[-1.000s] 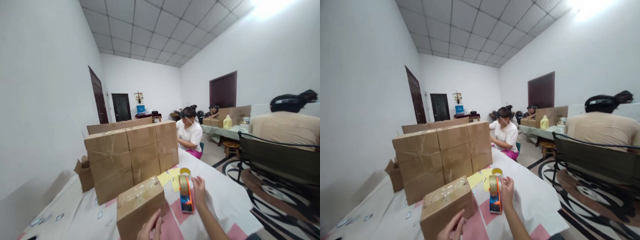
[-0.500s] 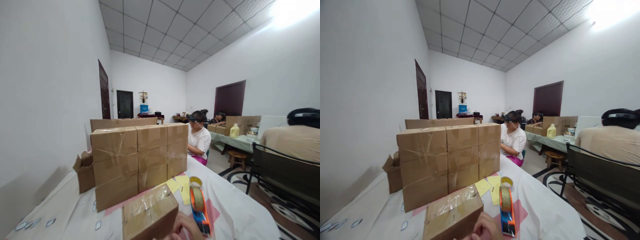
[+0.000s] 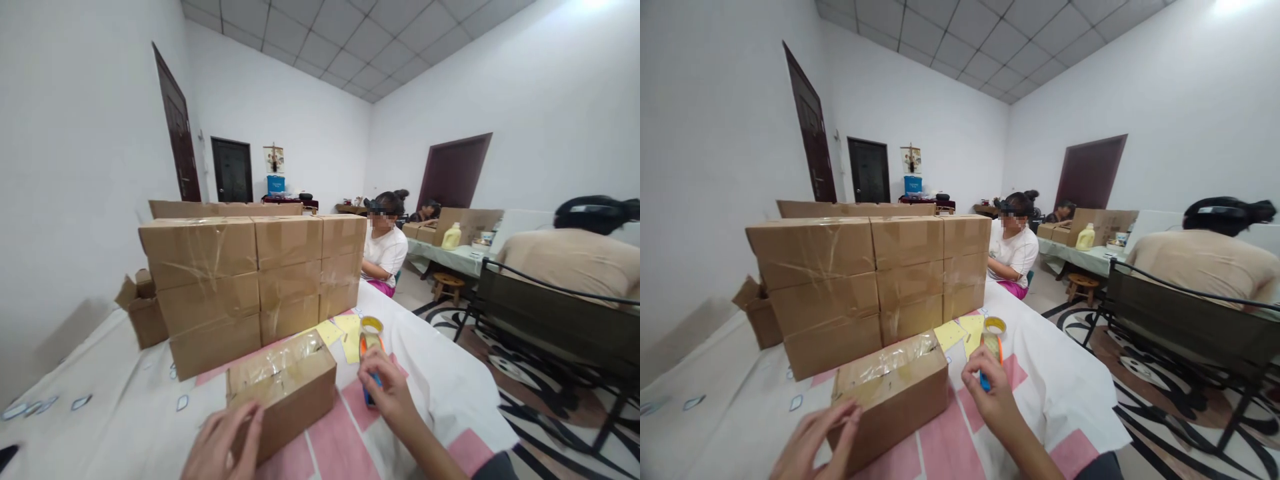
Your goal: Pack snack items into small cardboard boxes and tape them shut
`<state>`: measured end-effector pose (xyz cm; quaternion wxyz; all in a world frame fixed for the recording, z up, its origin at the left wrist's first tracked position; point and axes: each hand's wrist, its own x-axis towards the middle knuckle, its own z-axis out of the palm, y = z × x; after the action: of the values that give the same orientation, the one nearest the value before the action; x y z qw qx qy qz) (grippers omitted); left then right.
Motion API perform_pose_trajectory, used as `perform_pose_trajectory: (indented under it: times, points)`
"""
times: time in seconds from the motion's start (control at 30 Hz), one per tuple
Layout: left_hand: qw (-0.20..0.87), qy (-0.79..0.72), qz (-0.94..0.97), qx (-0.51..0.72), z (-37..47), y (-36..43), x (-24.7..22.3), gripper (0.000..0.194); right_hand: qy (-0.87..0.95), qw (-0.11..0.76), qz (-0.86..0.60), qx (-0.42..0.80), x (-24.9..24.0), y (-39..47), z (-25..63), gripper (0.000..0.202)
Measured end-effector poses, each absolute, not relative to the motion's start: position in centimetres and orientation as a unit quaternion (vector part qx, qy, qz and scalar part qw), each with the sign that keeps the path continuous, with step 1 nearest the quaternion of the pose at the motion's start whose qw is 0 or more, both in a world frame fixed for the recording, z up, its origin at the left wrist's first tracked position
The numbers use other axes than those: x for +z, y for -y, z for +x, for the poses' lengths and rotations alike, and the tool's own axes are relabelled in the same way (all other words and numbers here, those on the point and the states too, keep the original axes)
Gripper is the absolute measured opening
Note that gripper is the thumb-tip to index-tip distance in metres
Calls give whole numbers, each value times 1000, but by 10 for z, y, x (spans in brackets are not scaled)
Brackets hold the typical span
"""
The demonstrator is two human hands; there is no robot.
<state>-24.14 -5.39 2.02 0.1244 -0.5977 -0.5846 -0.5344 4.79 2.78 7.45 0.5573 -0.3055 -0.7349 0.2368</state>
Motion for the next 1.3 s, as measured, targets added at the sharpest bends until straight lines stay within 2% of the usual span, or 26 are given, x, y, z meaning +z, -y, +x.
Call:
perform_pose_trajectory:
  times: [0.07,0.13,0.2,0.3,0.47,0.63,0.73,0.87,0.97,1.03,1.13,1.2,1.3]
  points:
    - [197,593,-630,-462,-262,49,40,30,728,571,-308,218,84,-32,51,25]
    - [209,616,-661,-375,-271,40,54,43,731,575,-298,215,91,-34,50,27]
    - [157,639,-691,-299,-274,30,57,49,742,564,-289,219,95,-33,46,27]
    - [62,653,-714,-245,-274,18,45,46,762,529,-293,230,99,-31,36,27]
    - [58,635,-720,-274,-276,11,19,50,809,460,-253,264,119,-35,12,33]
    - [67,620,-728,-284,-277,13,19,52,821,410,-212,336,142,-57,-21,42]
    - [69,606,-737,-290,-277,20,27,51,791,416,-215,393,145,-67,-39,48]
    - [64,588,-749,-299,-276,28,40,45,724,464,-211,464,140,-73,-52,53]
    - [55,584,-753,-297,-276,31,46,42,713,440,-211,503,134,-80,-56,52]
    - [51,587,-750,-300,-275,33,48,41,774,377,-231,453,127,-87,-59,46]
    - [48,589,-748,-302,-273,35,49,40,868,287,-285,287,111,-101,-65,32]
    - [45,589,-748,-302,-273,35,49,40,883,265,-338,192,100,-108,-69,24]
    - [39,591,-748,-300,-275,35,50,41,878,248,-390,123,91,-111,-73,21]
